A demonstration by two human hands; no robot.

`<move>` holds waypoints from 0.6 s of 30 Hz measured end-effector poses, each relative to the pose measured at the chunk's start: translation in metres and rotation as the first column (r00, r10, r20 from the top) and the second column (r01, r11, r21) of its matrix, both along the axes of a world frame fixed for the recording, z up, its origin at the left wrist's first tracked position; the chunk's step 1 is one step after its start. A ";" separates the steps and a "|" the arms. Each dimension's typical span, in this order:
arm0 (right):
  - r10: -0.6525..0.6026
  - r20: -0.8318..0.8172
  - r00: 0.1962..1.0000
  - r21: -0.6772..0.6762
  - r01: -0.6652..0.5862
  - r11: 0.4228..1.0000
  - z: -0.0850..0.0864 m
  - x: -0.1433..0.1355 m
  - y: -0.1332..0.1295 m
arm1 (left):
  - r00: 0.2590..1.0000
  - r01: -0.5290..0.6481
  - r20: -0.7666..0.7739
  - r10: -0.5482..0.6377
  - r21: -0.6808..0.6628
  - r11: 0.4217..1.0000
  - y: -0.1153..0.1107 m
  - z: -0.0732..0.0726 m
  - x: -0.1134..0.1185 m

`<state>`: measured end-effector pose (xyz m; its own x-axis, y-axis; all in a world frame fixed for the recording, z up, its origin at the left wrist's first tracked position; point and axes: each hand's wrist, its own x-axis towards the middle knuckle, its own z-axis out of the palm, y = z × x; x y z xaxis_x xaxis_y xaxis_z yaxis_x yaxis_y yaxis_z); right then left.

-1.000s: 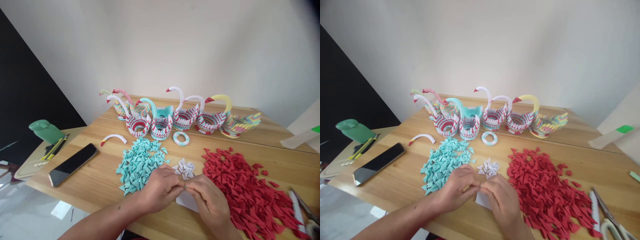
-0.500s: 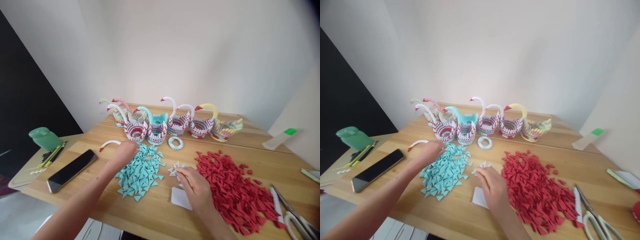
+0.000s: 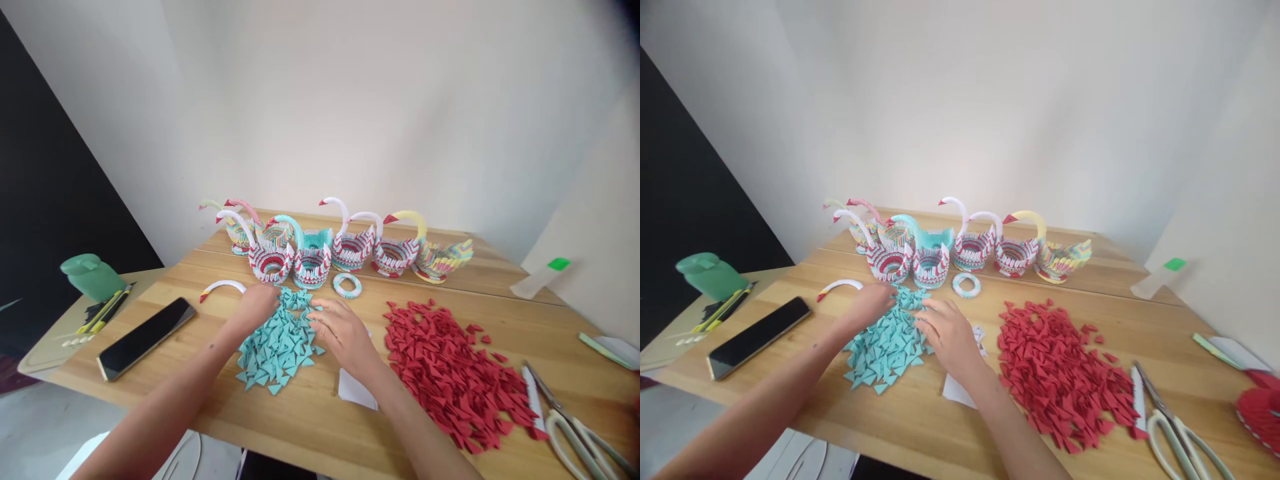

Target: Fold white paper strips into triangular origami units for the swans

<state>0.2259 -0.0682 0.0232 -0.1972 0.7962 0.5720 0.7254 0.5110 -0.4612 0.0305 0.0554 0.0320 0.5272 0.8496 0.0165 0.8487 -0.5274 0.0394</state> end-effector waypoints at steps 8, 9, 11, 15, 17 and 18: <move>-0.004 -0.130 0.992 0.071 0.013 0.997 -0.007 0.006 -0.006 | 0.804 0.268 0.538 -0.255 0.054 0.962 -0.057 0.019 0.008; 0.010 -0.140 0.990 0.088 0.003 0.996 -0.006 0.006 -0.006 | 0.777 0.290 0.575 -0.257 0.036 0.956 -0.063 0.020 0.011; 0.044 -0.154 0.987 0.123 -0.025 0.992 -0.004 0.005 -0.008 | 0.736 0.325 0.625 -0.260 0.009 0.945 -0.073 0.022 0.016; 0.044 -0.205 0.978 0.171 -0.009 0.985 -0.002 0.004 -0.011 | 0.670 0.354 0.695 -0.260 0.009 0.935 -0.081 0.022 0.021; 0.031 -0.225 0.974 0.176 0.009 0.984 -0.002 0.004 -0.012 | 0.637 0.346 0.737 -0.225 -0.012 0.938 -0.081 0.018 0.020; 0.031 -0.227 0.973 0.174 0.010 0.985 -0.002 0.004 -0.012 | 0.619 0.341 0.758 -0.206 -0.023 0.940 -0.081 0.016 0.020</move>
<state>0.2297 -0.0805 0.0212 -0.0535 0.6798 0.7314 0.6056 0.6044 -0.5176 0.0504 -0.0253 0.0479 0.6045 0.6944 0.3904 0.3178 -0.6596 0.6811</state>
